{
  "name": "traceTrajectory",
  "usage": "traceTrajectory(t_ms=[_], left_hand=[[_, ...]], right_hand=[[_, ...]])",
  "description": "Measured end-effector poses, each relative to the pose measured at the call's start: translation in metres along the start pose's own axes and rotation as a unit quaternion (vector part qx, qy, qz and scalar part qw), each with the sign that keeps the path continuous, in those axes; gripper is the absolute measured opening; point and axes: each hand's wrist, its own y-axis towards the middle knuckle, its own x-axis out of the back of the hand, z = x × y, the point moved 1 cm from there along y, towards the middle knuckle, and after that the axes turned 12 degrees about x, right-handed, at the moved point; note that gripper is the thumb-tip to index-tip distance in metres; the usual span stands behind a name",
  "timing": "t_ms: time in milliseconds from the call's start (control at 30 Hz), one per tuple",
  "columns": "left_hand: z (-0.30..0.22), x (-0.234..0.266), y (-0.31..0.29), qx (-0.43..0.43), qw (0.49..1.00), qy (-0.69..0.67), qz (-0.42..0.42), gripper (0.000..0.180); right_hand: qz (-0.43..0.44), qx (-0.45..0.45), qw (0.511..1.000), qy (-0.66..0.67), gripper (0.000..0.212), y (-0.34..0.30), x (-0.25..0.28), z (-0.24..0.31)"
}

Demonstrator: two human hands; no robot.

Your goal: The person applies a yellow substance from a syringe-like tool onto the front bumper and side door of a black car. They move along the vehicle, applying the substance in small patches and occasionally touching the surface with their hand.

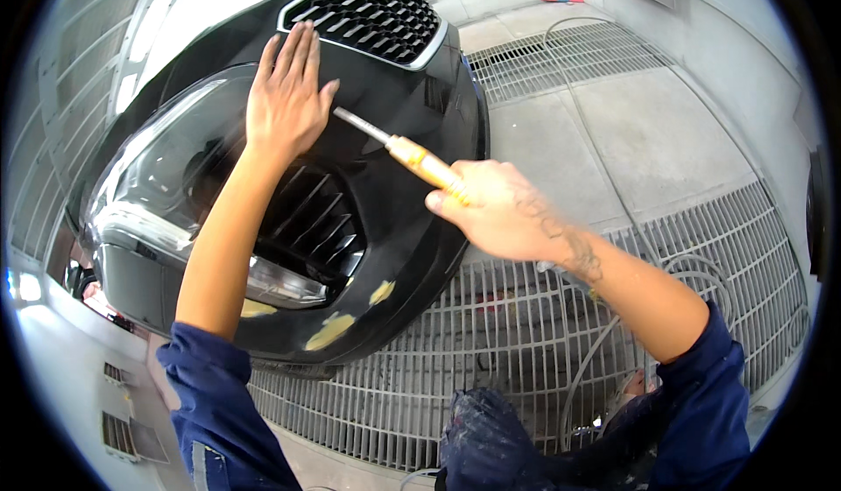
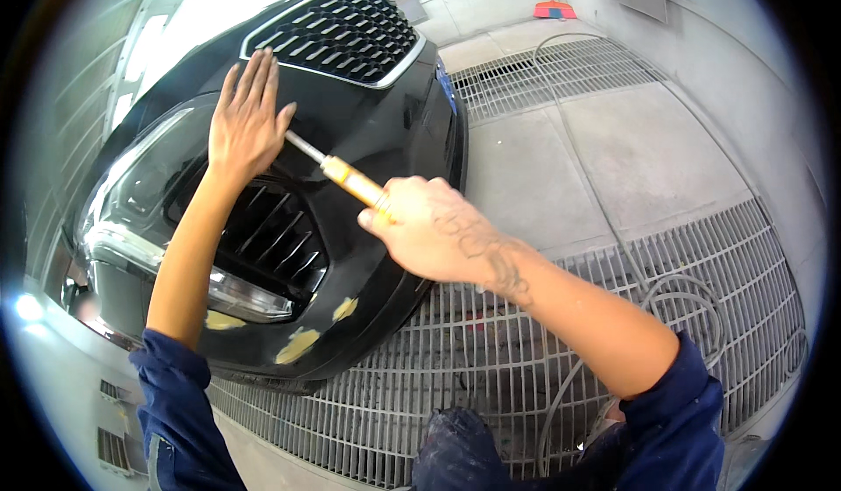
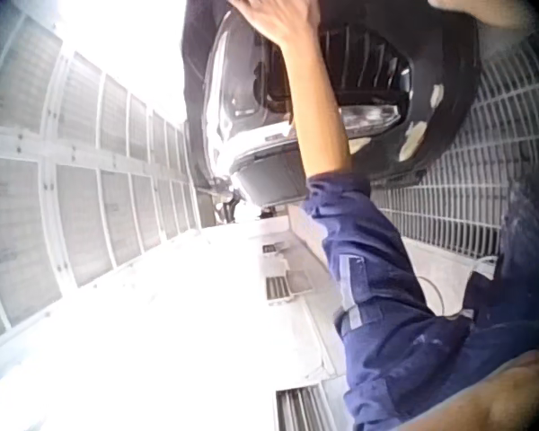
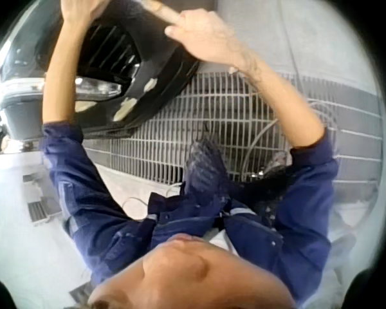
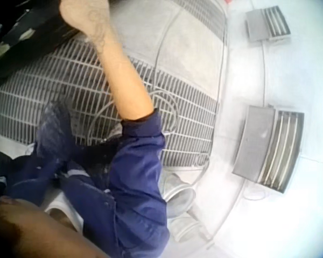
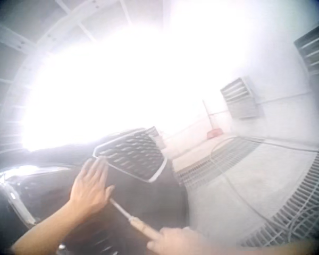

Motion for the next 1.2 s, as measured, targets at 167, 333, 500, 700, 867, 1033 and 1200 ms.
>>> traceTrajectory(t_ms=[167, 333, 500, 700, 867, 1033, 1200], left_hand=[[-0.062, -0.067, 0.061, 0.014, 0.996, 0.065, 0.058, 0.08], [-0.155, -0.092, 0.05, -0.073, 0.992, -0.063, 0.079, 0.084], [-0.181, -0.077, -0.019, -0.151, 0.879, -0.419, 0.168, 0.068], [-0.044, 0.042, -0.106, -0.136, 0.95, -0.23, 0.164, 0.068], [0.075, 0.105, -0.135, -0.039, 0.979, -0.053, 0.191, 0.075], [0.082, 0.103, -0.115, -0.011, 0.988, -0.013, 0.156, 0.072], [0.039, 0.056, -0.047, -0.074, 0.993, -0.038, 0.086, 0.068]], right_hand=[[-0.038, -0.044, 0.998, 0.005, 0.043, 0.002, 0.023, -0.031], [-0.014, -0.017, 1.0, 0.002, 0.04, 0.005, 0.043, -0.024], [0.059, 0.203, 0.977, 0.027, 0.037, 0.001, 0.013, 0.021], [0.097, 0.087, 0.991, 0.011, 0.039, -0.004, -0.011, 0.046], [0.055, 0.075, 0.995, -0.029, 0.04, -0.004, -0.006, 0.049], [0.097, 0.018, 0.994, -0.041, 0.041, 0.003, 0.012, 0.035], [0.037, -0.028, 0.997, -0.06, 0.042, 0.007, 0.034, 0.025]])
